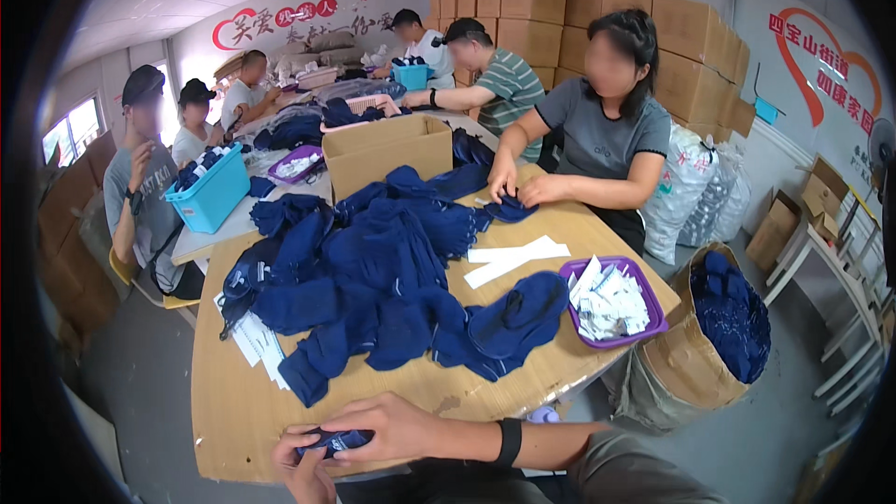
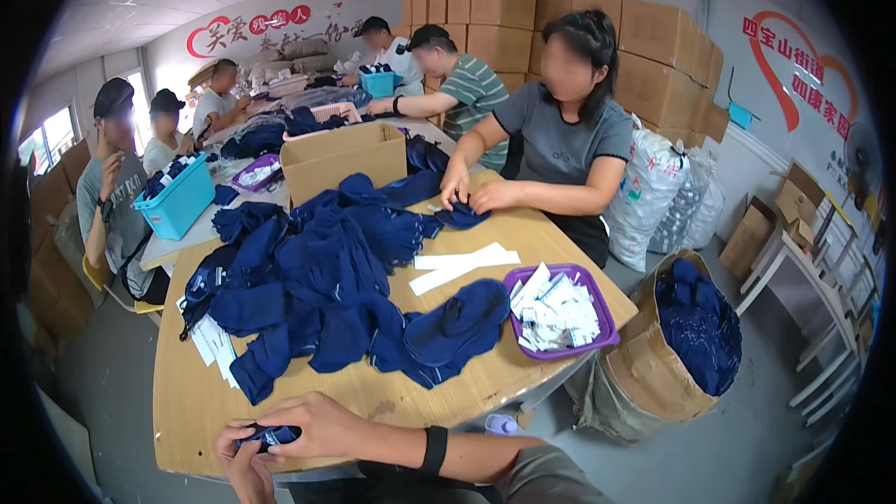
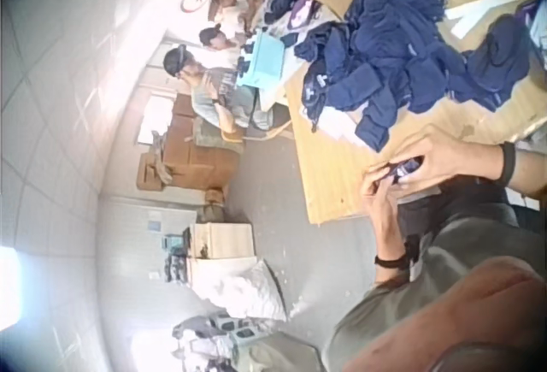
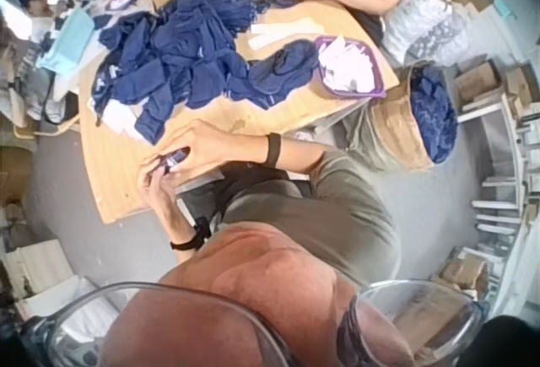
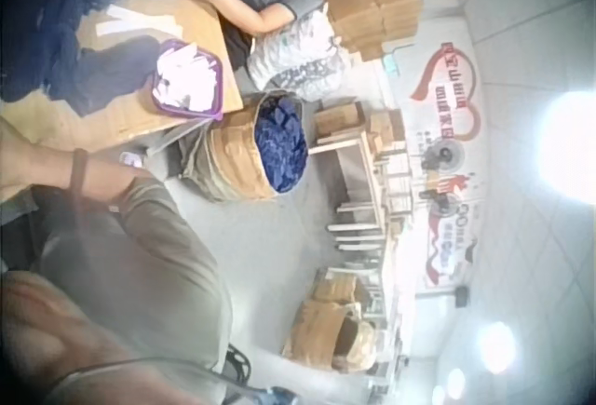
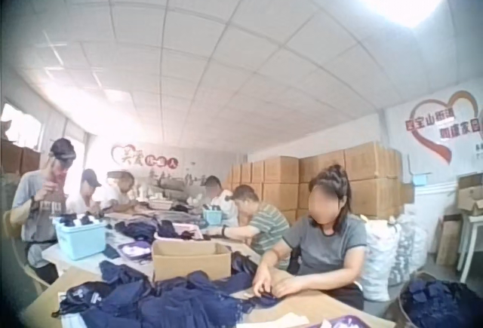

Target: Rolling and securing fabric shoe components with white paper labels.

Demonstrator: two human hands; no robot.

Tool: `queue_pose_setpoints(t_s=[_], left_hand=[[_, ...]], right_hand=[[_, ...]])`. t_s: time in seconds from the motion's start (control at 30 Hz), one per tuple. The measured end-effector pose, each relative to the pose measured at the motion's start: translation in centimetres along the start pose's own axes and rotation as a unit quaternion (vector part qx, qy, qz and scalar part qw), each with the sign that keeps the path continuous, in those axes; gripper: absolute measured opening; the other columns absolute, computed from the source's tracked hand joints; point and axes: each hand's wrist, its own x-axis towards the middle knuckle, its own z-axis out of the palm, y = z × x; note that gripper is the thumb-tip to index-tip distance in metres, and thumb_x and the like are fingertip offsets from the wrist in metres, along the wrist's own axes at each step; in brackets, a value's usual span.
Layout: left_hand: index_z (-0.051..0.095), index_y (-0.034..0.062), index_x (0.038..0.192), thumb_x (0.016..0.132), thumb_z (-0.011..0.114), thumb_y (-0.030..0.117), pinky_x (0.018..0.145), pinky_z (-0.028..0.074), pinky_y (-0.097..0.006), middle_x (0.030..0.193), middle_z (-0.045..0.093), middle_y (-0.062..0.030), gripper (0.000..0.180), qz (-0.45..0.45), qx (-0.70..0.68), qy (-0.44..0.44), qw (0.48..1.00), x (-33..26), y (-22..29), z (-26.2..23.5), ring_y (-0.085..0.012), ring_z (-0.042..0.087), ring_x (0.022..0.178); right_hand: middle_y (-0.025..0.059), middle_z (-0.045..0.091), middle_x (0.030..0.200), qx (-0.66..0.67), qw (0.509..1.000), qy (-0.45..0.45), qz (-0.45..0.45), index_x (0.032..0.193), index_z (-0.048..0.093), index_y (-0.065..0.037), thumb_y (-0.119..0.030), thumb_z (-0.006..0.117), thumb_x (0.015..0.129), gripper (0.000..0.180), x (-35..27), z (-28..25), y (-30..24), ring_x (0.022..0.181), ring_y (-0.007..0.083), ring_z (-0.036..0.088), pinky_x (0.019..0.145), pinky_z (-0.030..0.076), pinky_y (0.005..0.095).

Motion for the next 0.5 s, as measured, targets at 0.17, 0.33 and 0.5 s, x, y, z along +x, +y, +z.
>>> queue_pose_setpoints(t_s=[0.17,0.33,0.5], left_hand=[[0.064,0.0005,0.096,0.084,0.060,-0.002,0.049,0.047,-0.024,0.088,0.065,-0.0104,0.012,-0.182,-0.084,0.109,0.974,0.6,0.0,1.3,-0.0194,0.062,0.067],[0.064,-0.0016,0.097,0.084,0.061,0.001,0.046,0.045,-0.023,0.084,0.065,-0.0108,0.013,-0.117,0.005,0.126,0.985,0.8,0.0,2.0,-0.0191,0.061,0.060],[0.064,-0.0038,0.098,0.084,0.061,-0.001,0.048,0.049,-0.024,0.091,0.066,-0.0135,0.014,-0.105,0.062,0.107,0.987,0.6,-0.1,1.1,-0.0209,0.064,0.062]], right_hand=[[0.0146,0.071,0.091,0.065,0.987,-0.045,0.142,0.103,0.070,-0.001,-0.020,0.078,0.074,0.035,0.8,-1.1,0.8,0.080,0.0229,0.069,0.071,0.052,0.0278],[0.0103,0.072,0.087,0.107,0.980,-0.042,0.161,0.105,0.070,-0.002,-0.021,0.077,0.078,0.034,1.0,-0.7,1.2,0.075,0.0131,0.067,0.068,0.050,0.0249],[0.0049,0.071,0.084,0.167,0.962,-0.053,0.211,0.108,0.070,-0.003,-0.018,0.075,0.081,0.031,0.6,-0.5,1.4,0.068,0.0052,0.060,0.057,0.048,0.0217]])
